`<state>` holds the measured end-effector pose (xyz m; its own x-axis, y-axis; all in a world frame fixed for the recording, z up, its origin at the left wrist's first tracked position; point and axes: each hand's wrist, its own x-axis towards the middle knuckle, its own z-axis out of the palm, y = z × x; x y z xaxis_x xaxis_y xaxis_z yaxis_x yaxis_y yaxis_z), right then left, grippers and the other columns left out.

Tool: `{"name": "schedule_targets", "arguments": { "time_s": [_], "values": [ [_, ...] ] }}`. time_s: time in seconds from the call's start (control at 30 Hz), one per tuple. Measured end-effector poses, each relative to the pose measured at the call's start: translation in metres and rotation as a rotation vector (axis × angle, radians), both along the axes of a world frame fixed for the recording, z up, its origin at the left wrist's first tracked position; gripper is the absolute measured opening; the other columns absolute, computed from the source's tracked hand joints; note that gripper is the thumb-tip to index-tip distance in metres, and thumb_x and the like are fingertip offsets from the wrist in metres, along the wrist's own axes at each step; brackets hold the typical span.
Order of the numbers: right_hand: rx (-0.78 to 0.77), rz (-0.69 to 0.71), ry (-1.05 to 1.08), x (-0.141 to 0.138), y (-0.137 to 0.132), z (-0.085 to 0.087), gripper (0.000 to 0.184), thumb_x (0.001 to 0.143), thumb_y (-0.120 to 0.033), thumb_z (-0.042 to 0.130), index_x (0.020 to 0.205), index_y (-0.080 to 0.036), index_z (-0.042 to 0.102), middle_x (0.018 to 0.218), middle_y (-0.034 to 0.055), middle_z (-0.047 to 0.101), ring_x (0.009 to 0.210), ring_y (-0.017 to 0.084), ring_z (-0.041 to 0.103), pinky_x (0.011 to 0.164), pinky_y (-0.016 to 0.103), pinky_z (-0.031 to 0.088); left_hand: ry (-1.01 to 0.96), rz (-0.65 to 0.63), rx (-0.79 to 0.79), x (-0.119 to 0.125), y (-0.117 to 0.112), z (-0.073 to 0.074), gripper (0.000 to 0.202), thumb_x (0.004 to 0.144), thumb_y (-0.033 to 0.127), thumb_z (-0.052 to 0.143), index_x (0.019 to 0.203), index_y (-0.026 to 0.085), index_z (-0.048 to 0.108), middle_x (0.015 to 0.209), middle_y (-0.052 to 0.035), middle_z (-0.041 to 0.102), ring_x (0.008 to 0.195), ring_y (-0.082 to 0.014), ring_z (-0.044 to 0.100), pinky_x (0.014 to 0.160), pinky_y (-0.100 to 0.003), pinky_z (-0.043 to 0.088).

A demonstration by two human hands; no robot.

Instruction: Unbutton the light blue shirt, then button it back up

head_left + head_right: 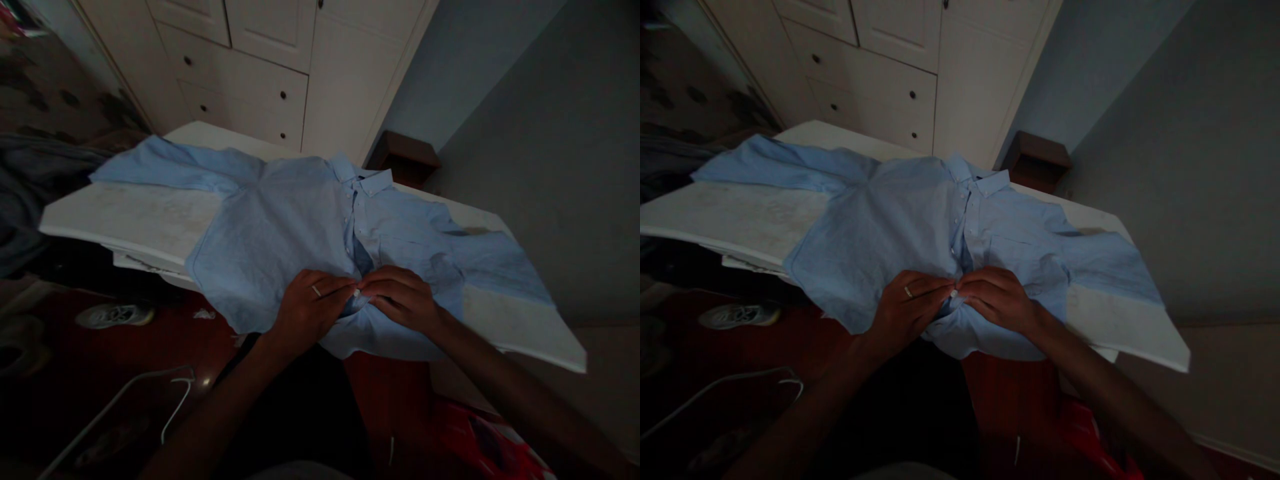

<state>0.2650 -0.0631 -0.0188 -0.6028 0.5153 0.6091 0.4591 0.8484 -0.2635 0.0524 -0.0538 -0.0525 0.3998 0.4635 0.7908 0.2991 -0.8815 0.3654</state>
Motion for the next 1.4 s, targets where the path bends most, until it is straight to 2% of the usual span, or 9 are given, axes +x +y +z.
{"name": "schedule_targets", "arguments": {
  "time_s": [0.23,0.43,0.57,0.63,0.77,1.0,1.23,1.4],
  "values": [
    [-0.019,0.006,0.018,-0.002,0.0,0.002,0.009,0.088,-0.02,0.061,0.096,-0.021,0.065,0.088,0.0043,0.071,0.079,0.013,0.069,0.069,0.026,0.058,0.003,0.022,0.046,0.001,-0.002,-0.002,0.015,0.09,0.014,0.057,0.102,0.016,0.065,0.1,-0.0043,0.074,0.086,-0.016,0.066,0.074,-0.032,0.052],
    [-0.019,-0.015,0.016,-0.002,-0.001,0.002,0.009,0.085,-0.018,0.065,0.094,-0.02,0.064,0.086,0.0045,0.073,0.079,0.014,0.07,0.07,0.025,0.058,0.13,-0.076,-0.113,-0.005,-0.003,0.006,0.024,0.09,0.017,0.052,0.111,0.017,0.065,0.107,-0.0058,0.072,0.093,-0.0178,0.065,0.081,-0.036,0.05],
    [-0.064,-0.015,0.004,-0.002,-0.002,0.003,0.009,0.086,-0.02,0.064,0.095,-0.021,0.063,0.088,0.0039,0.072,0.081,0.014,0.07,0.07,0.026,0.058,0.079,-0.101,-0.138,-0.005,-0.004,0.008,0.036,0.084,0.039,0.064,0.111,0.014,0.065,0.107,-0.0091,0.072,0.095,-0.021,0.065,0.082,-0.038,0.05],
    [-0.071,-0.008,0.0,-0.002,-0.001,0.003,0.008,0.086,-0.02,0.064,0.094,-0.02,0.063,0.087,0.0044,0.072,0.08,0.013,0.07,0.07,0.025,0.058,0.064,-0.068,-0.124,-0.003,-0.004,0.006,0.037,0.082,0.043,0.068,0.107,0.015,0.066,0.103,-0.0078,0.073,0.092,-0.0207,0.066,0.081,-0.037,0.05],
    [-0.063,-0.014,0.009,-0.003,-0.001,0.002,0.006,0.087,-0.021,0.064,0.094,-0.02,0.064,0.085,0.0037,0.073,0.079,0.012,0.07,0.07,0.024,0.058,0.069,-0.018,-0.123,0.0,-0.004,0.0,0.021,0.087,0.029,0.063,0.103,0.017,0.067,0.099,-0.0044,0.074,0.089,-0.0177,0.065,0.079,-0.034,0.049],
    [-0.065,-0.034,-0.018,-0.001,0.0,0.0,0.009,0.092,-0.021,0.058,0.097,-0.021,0.066,0.086,0.0015,0.074,0.078,0.011,0.07,0.07,0.023,0.058,0.113,0.006,-0.124,0.0,-0.006,-0.001,0.019,0.092,0.021,0.053,0.103,0.018,0.067,0.102,-0.0045,0.073,0.09,-0.0184,0.064,0.079,-0.036,0.048],
    [-0.174,-0.019,0.008,0.001,0.002,0.003,0.013,0.093,-0.021,0.056,0.096,-0.021,0.068,0.086,0.0013,0.074,0.078,0.01,0.07,0.071,0.022,0.057,0.184,0.04,-0.158,0.002,-0.007,0.001,0.021,0.093,0.02,0.049,0.102,0.018,0.067,0.101,-0.0032,0.073,0.088,-0.0182,0.062,0.078,-0.036,0.045],
    [-0.17,-0.025,0.007,0.003,0.001,0.003,0.016,0.092,-0.019,0.055,0.102,-0.023,0.068,0.091,0.0019,0.074,0.084,0.011,0.071,0.075,0.024,0.058,0.164,0.076,-0.109,0.001,-0.007,-0.003,0.02,0.092,0.022,0.051,0.105,0.018,0.066,0.1,-0.0043,0.073,0.087,-0.0176,0.063,0.078,-0.035,0.046]
  ]
}}
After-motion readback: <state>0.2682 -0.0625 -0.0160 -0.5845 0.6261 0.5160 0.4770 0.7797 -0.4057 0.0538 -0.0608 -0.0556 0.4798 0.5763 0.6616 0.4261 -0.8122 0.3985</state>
